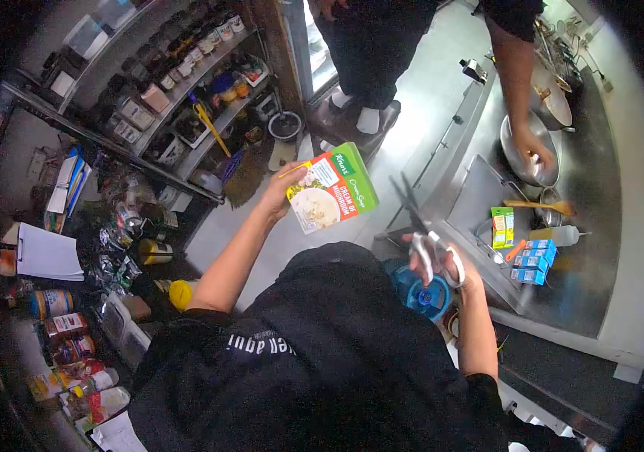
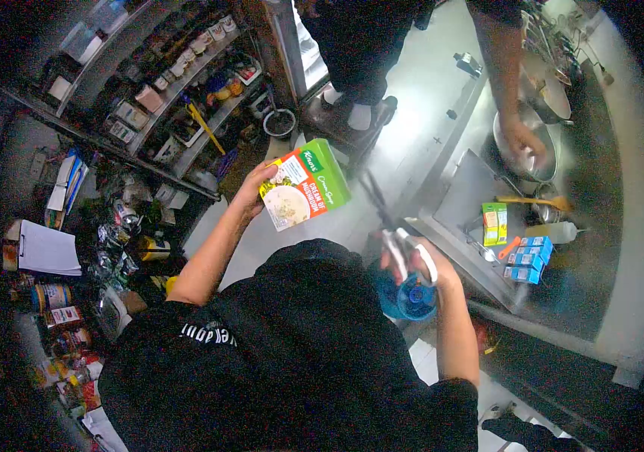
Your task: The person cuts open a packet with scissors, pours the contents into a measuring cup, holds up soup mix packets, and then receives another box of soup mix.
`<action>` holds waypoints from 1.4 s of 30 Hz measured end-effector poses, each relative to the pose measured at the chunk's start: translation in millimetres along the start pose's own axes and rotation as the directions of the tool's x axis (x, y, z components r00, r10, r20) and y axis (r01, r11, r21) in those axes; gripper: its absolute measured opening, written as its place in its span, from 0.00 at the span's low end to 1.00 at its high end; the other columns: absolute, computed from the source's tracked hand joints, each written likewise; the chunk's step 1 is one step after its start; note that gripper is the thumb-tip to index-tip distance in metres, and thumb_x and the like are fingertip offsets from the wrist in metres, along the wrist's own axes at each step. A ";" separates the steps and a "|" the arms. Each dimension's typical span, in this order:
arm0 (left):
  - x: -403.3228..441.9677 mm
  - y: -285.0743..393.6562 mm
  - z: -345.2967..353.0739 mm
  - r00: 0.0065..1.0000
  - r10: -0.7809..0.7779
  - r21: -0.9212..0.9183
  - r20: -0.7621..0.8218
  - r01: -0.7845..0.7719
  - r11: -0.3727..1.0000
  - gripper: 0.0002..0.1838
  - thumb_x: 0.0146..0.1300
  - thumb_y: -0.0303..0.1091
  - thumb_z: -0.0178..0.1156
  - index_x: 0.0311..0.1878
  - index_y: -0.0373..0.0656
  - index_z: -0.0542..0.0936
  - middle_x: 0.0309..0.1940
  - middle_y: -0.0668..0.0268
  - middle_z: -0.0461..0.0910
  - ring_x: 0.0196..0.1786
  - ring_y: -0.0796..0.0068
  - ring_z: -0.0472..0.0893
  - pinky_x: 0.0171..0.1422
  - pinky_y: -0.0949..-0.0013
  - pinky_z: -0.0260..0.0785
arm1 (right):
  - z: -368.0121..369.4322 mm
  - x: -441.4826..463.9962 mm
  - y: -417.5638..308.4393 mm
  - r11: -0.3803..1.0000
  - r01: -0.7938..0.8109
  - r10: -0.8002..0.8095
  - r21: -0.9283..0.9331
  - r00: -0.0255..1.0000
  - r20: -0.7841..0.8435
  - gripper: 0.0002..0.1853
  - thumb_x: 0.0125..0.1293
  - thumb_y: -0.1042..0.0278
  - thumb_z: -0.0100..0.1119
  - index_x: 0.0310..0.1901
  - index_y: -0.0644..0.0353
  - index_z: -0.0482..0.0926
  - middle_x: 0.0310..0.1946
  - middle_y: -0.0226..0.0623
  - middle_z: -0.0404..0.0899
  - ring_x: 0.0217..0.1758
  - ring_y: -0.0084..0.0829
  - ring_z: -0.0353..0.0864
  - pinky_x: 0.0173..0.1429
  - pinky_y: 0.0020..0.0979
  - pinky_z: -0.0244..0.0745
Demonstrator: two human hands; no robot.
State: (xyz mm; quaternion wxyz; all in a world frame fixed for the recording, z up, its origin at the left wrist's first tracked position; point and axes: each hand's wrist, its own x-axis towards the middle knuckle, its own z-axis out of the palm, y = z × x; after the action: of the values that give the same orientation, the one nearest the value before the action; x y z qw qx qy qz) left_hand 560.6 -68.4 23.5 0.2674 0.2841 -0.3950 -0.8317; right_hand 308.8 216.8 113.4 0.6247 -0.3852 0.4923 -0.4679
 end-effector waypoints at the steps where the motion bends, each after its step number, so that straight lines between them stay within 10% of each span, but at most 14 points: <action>1: 0.0 0.5 -2.1 1.000 0.015 -0.025 -0.003 -0.015 1.000 0.22 0.60 0.37 0.61 0.54 0.35 0.72 0.46 0.61 0.78 0.47 0.73 0.78 0.54 0.68 0.71 | 3.6 3.6 -8.1 1.000 0.001 -0.001 -0.002 1.000 0.002 0.49 0.45 0.19 0.52 0.46 0.67 0.73 0.27 0.35 0.77 0.23 0.22 0.76 0.24 0.22 0.73; 5: -7.9 7.3 -17.1 0.999 0.032 -0.045 0.006 -0.032 0.998 0.21 0.61 0.37 0.61 0.54 0.36 0.72 0.45 0.61 0.78 0.47 0.74 0.78 0.54 0.69 0.71 | 9.0 17.0 -9.9 0.982 -0.106 0.127 -0.157 0.983 0.133 0.48 0.45 0.15 0.45 0.34 0.64 0.78 0.27 0.35 0.79 0.23 0.23 0.78 0.25 0.23 0.75; 7: -13.5 11.9 -19.4 0.998 0.048 -0.050 0.027 -0.047 0.998 0.21 0.61 0.37 0.61 0.54 0.36 0.72 0.45 0.61 0.78 0.47 0.73 0.78 0.54 0.69 0.71 | 9.3 21.0 -8.5 0.968 -0.218 0.235 -0.125 0.961 0.143 0.63 0.38 0.13 0.48 0.61 0.70 0.64 0.29 0.36 0.77 0.20 0.22 0.75 0.21 0.22 0.72; 19: -19.5 16.9 -35.8 0.998 0.058 -0.090 0.022 -0.056 0.994 0.23 0.60 0.35 0.61 0.55 0.35 0.71 0.47 0.60 0.78 0.48 0.72 0.78 0.55 0.68 0.71 | 27.3 16.6 -27.3 0.919 -0.348 0.372 -0.184 0.920 0.122 0.61 0.39 0.15 0.48 0.61 0.69 0.65 0.28 0.37 0.77 0.19 0.23 0.76 0.21 0.23 0.74; 42: -17.7 17.8 -38.0 0.995 0.024 -0.130 0.094 -0.011 0.991 0.20 0.60 0.31 0.61 0.54 0.37 0.72 0.46 0.60 0.78 0.47 0.71 0.79 0.53 0.67 0.74 | 30.2 19.9 -38.7 0.927 -0.312 0.350 -0.209 0.920 0.178 0.60 0.44 0.15 0.43 0.60 0.73 0.63 0.27 0.37 0.76 0.19 0.24 0.77 0.20 0.25 0.76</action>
State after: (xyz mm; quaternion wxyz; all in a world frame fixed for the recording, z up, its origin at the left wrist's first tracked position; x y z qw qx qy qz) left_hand 602.8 -85.5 22.5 0.2735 0.2228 -0.3549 -0.8658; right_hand 331.9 188.0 151.4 0.7074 -0.3976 0.5206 -0.2657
